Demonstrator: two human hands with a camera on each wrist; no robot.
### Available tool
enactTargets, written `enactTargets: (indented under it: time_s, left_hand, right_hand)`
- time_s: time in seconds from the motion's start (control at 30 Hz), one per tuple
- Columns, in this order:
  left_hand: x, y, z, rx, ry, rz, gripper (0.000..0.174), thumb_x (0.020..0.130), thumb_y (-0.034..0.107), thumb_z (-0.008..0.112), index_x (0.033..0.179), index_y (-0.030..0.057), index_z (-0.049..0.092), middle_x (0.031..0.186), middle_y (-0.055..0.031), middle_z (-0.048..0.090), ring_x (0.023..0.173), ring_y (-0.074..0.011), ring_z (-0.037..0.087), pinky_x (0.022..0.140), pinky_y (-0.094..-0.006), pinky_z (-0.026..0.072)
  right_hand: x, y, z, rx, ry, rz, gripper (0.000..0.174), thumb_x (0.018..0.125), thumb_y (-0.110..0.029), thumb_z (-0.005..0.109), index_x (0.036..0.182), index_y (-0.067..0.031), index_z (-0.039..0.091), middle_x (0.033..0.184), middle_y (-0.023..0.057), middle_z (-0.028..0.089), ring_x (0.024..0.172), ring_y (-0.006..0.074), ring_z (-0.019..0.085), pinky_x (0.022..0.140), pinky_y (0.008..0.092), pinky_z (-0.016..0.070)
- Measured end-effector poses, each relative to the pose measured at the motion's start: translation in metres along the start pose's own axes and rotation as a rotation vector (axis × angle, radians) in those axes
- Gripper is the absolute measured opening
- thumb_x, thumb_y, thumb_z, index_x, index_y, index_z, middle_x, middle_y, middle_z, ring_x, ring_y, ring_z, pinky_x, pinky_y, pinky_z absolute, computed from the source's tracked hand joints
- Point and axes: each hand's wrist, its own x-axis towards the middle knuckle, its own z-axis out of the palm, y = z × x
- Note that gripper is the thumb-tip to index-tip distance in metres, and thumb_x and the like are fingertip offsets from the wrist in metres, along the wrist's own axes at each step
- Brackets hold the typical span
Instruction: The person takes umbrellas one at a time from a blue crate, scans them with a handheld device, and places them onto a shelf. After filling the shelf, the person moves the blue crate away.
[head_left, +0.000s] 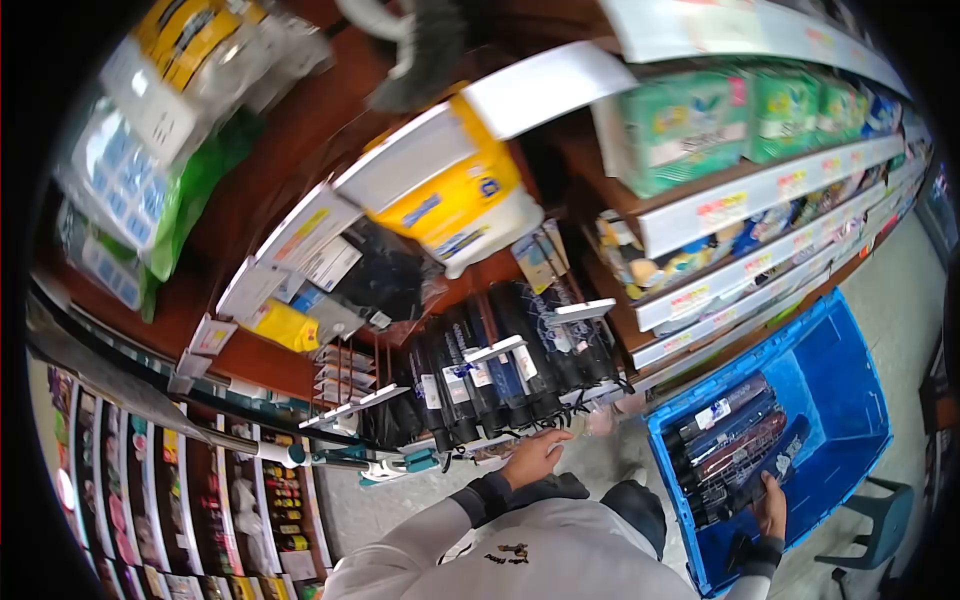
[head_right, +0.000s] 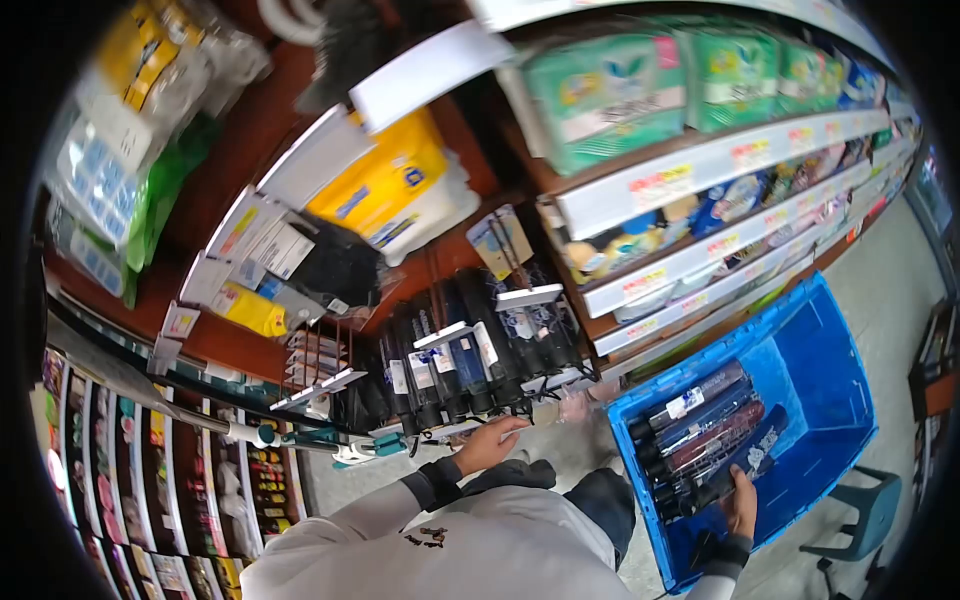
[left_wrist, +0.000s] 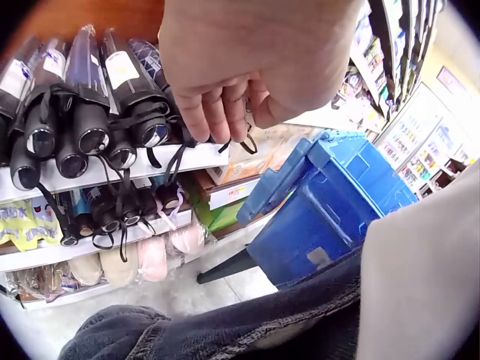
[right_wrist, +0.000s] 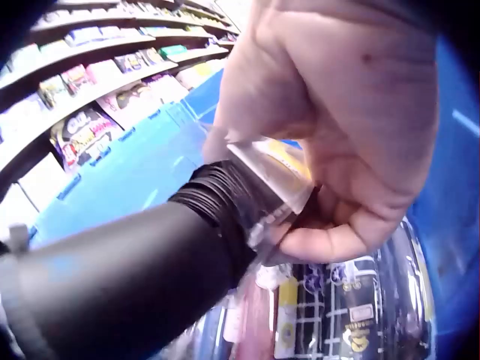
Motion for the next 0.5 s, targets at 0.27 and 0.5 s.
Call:
enactTargets:
  time_s: [0.27, 0.5]
  left_hand:
    - [-0.011, -0.032, -0.033, -0.411, -0.176, 0.083, 0.028, 0.078, 0.012, 0.052, 0.105, 0.0062, 0.049, 0.102, -0.0077, 0.054, 0.093, -0.0191, 0.053, 0.076, -0.0280, 0.0419]
    - [-0.037, -0.045, -0.071, -0.574, -0.479, 0.136, 0.030, 0.081, 0.012, 0.052, 0.109, 0.0031, 0.046, 0.102, -0.0073, 0.054, 0.089, -0.0136, 0.052, 0.077, -0.0265, 0.0417]
  right_hand:
    - [-0.146, 0.001, 0.111, -0.242, -0.203, -0.331, 0.022, 0.071, -0.008, 0.050, 0.092, -0.0001, 0.051, 0.074, 0.0006, 0.053, 0.063, 0.0083, 0.048, 0.059, 0.0226, 0.0392]
    - [-0.175, 0.050, 0.214, -0.895, -0.541, -0.313, 0.037, 0.063, -0.021, 0.064, 0.092, -0.0004, 0.054, 0.080, 0.0089, 0.057, 0.072, 0.0144, 0.051, 0.067, 0.0259, 0.0403]
